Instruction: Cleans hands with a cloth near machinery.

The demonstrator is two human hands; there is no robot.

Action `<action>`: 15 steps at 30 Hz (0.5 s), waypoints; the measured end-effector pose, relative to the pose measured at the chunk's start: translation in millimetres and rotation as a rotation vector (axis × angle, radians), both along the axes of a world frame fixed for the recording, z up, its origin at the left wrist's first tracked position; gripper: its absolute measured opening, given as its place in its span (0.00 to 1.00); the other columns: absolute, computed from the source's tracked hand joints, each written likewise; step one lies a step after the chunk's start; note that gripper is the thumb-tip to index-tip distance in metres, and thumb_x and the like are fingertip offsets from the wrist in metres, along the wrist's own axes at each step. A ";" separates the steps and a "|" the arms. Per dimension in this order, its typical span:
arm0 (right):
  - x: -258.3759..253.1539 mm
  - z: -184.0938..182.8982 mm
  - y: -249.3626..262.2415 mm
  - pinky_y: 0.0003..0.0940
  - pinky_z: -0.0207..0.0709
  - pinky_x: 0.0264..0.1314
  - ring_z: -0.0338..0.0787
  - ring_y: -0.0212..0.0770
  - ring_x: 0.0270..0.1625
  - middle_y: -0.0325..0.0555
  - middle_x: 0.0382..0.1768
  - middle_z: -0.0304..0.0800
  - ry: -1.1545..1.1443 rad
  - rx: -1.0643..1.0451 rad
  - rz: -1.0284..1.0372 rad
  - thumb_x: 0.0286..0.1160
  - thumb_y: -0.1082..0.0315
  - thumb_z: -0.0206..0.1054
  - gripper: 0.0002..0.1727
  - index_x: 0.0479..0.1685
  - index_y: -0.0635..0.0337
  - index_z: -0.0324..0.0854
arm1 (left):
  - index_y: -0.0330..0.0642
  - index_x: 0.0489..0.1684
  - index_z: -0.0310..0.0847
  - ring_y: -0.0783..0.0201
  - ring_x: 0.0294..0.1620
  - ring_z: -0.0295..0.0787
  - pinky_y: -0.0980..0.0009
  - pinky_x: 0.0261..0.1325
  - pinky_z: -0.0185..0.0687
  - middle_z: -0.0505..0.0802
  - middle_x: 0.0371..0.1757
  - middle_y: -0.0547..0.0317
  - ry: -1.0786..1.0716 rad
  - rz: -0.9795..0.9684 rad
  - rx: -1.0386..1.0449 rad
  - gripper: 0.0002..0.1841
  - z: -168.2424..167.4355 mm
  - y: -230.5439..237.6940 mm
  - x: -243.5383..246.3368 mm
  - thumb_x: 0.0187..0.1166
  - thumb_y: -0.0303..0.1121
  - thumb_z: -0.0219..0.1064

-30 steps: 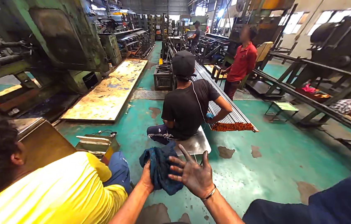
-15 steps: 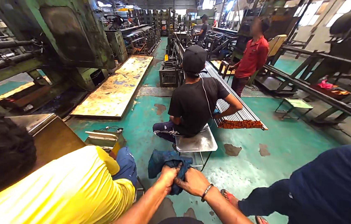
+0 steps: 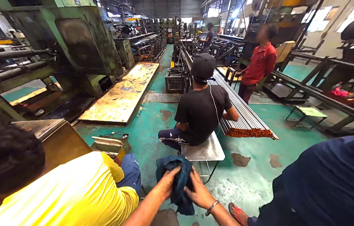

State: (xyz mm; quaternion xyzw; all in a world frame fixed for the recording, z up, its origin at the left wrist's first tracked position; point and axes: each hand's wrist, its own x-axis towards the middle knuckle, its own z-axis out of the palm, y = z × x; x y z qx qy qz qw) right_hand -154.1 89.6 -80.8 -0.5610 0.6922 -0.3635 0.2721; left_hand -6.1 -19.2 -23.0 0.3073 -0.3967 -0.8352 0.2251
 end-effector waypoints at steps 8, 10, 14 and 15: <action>3.5 -4.7 -23.4 0.40 0.84 0.66 0.91 0.40 0.57 0.52 0.52 0.93 -0.504 -0.227 -0.490 0.76 0.69 0.67 0.16 0.59 0.68 0.84 | 0.40 0.82 0.67 0.58 0.67 0.88 0.57 0.72 0.84 0.90 0.67 0.50 -0.102 -0.214 -0.142 0.30 -7.2 -3.4 0.4 0.85 0.48 0.64; -12.6 2.2 -20.7 0.41 0.85 0.64 0.91 0.40 0.57 0.54 0.54 0.92 -0.736 -0.294 -0.539 0.87 0.63 0.59 0.19 0.64 0.68 0.81 | 0.39 0.77 0.73 0.56 0.66 0.88 0.54 0.69 0.85 0.90 0.66 0.48 -0.208 -0.116 -0.188 0.29 -10.8 -9.6 5.8 0.85 0.49 0.65; -28.0 18.8 -2.8 0.39 0.85 0.67 0.91 0.40 0.59 0.53 0.56 0.92 -0.766 -0.415 -0.348 0.83 0.56 0.63 0.24 0.65 0.68 0.79 | 0.35 0.80 0.64 0.49 0.71 0.83 0.50 0.69 0.82 0.83 0.72 0.40 -0.464 0.218 -0.459 0.39 -23.8 -22.9 6.3 0.77 0.51 0.72; -22.3 24.1 0.0 0.37 0.83 0.71 0.89 0.39 0.63 0.51 0.60 0.90 -0.710 -0.411 -0.277 0.81 0.55 0.64 0.27 0.70 0.68 0.77 | 0.33 0.82 0.62 0.48 0.72 0.82 0.51 0.72 0.82 0.81 0.74 0.39 -0.508 0.264 -0.591 0.42 -25.0 -22.6 2.1 0.73 0.49 0.75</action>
